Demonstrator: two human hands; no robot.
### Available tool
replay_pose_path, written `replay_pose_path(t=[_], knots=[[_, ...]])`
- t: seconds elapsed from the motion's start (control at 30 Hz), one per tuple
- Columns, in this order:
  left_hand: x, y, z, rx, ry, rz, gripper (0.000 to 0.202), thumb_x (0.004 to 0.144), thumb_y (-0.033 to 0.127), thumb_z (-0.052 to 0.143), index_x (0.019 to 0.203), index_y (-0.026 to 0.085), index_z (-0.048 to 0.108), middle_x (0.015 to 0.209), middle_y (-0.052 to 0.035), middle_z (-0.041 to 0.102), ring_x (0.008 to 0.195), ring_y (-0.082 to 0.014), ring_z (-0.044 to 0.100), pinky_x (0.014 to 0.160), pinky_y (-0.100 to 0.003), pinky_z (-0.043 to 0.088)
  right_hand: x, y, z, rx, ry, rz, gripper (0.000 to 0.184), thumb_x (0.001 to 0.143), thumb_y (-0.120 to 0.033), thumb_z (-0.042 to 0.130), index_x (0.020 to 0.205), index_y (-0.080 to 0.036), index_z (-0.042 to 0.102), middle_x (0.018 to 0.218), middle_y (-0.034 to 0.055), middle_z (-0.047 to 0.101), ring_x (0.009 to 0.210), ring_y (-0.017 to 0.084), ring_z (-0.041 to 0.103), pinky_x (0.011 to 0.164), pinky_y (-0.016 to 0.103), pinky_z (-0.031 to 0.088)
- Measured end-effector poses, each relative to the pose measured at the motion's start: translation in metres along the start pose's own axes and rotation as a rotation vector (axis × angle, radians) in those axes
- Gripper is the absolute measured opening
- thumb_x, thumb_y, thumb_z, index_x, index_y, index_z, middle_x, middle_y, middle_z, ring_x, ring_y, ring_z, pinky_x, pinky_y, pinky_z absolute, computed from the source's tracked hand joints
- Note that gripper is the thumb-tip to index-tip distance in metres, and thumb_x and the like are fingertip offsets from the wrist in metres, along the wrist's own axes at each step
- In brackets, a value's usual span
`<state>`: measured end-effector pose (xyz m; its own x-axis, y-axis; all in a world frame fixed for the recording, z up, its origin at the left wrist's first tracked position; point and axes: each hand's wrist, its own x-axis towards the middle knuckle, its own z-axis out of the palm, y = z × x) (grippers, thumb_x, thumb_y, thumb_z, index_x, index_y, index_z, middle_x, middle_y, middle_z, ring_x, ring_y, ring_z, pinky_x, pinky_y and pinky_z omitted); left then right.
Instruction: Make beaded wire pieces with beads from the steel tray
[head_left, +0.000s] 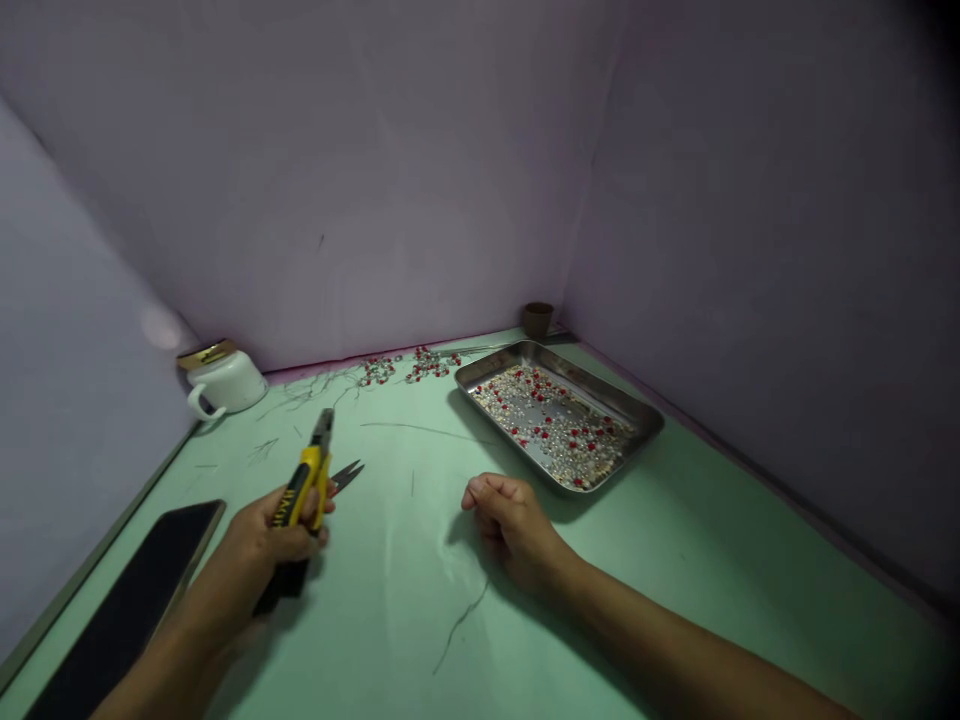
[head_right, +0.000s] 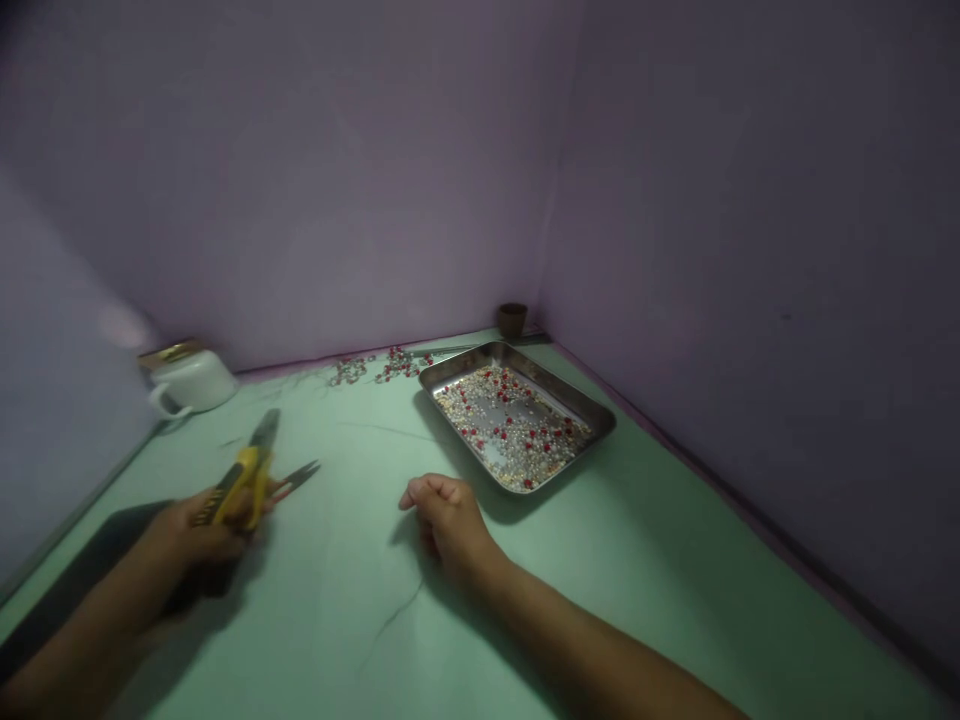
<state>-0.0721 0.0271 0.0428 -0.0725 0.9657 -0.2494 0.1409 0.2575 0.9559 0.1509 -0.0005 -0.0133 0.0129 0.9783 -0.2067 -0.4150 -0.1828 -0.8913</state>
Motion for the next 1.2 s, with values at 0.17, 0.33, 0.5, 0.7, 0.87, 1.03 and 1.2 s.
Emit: replay_pose_path(t=[0.17, 0.33, 0.5, 0.7, 0.87, 1.03, 1.2], knots=[[-0.029, 0.000, 0.021, 0.152, -0.357, 0.017, 0.024, 0.049, 0.013, 0.054, 0.071, 0.018, 0.063, 0.063, -0.0005, 0.059, 0.058, -0.0164, 0.052, 0.049, -0.024, 0.038, 0.001, -0.002, 0.000, 0.101, -0.032, 0.042, 0.032, 0.061, -0.045, 0.067, 0.061, -0.015, 0.056, 0.039, -0.0116, 0.025, 0.037, 0.004, 0.014, 0.033, 0.017, 0.010], [-0.043, -0.012, 0.034, 0.284, -0.509, 0.076, 0.033, 0.048, 0.010, 0.048, 0.076, 0.020, 0.064, 0.064, 0.0011, 0.057, 0.059, -0.0159, 0.047, 0.052, -0.024, 0.035, -0.003, 0.002, -0.001, 0.015, -0.058, -0.028, 0.028, 0.068, -0.042, 0.062, 0.064, -0.014, 0.059, 0.038, -0.0109, 0.027, 0.035, 0.004, 0.017, 0.032, 0.018, 0.011], [-0.038, -0.013, 0.034, 0.460, -0.563, 0.117, 0.037, 0.049, 0.010, 0.045, 0.082, 0.018, 0.062, 0.067, 0.0014, 0.055, 0.063, -0.0159, 0.046, 0.059, -0.026, 0.036, -0.004, 0.000, 0.002, 0.184, -0.127, 0.122, 0.025, 0.064, -0.038, 0.064, 0.060, -0.015, 0.055, 0.038, -0.0120, 0.026, 0.036, 0.003, 0.014, 0.032, 0.016, 0.009], [-0.039, -0.006, 0.038, 0.523, -0.587, 0.159, 0.039, 0.054, 0.011, 0.045, 0.089, 0.018, 0.060, 0.074, 0.0002, 0.056, 0.070, -0.0177, 0.049, 0.064, -0.028, 0.036, 0.000, -0.008, -0.001, 0.473, -0.238, 0.348, 0.011, 0.061, -0.019, 0.057, 0.054, -0.016, 0.049, 0.036, -0.0125, 0.022, 0.035, 0.002, 0.009, 0.030, 0.014, 0.006], [-0.040, -0.010, 0.040, 0.534, -0.581, 0.189, 0.038, 0.052, 0.010, 0.043, 0.085, 0.019, 0.058, 0.075, 0.0005, 0.057, 0.070, -0.0177, 0.051, 0.066, -0.029, 0.037, 0.001, -0.007, -0.002, 0.635, -0.273, 0.494, 0.017, 0.070, -0.015, 0.047, 0.054, -0.013, 0.052, 0.036, -0.0109, 0.022, 0.033, 0.002, 0.010, 0.028, 0.012, 0.006], [-0.037, -0.017, 0.042, 0.617, -0.562, 0.124, 0.035, 0.052, 0.009, 0.039, 0.082, 0.019, 0.055, 0.068, 0.0020, 0.054, 0.063, -0.0153, 0.052, 0.059, -0.026, 0.038, 0.002, -0.008, -0.004, 0.726, -0.270, 0.565, 0.028, 0.080, -0.014, 0.038, 0.056, -0.013, 0.052, 0.037, -0.0100, 0.021, 0.032, 0.003, 0.011, 0.027, 0.011, 0.007], [-0.038, -0.017, 0.043, 0.621, -0.566, 0.160, 0.029, 0.052, 0.007, 0.036, 0.074, 0.019, 0.051, 0.069, 0.0019, 0.053, 0.061, -0.0135, 0.049, 0.057, -0.025, 0.038, 0.001, -0.009, -0.007, 0.739, -0.347, 0.611, 0.025, 0.080, -0.013, 0.043, 0.057, -0.013, 0.052, 0.037, -0.0103, 0.021, 0.033, 0.003, 0.012, 0.027, 0.010, 0.008]])
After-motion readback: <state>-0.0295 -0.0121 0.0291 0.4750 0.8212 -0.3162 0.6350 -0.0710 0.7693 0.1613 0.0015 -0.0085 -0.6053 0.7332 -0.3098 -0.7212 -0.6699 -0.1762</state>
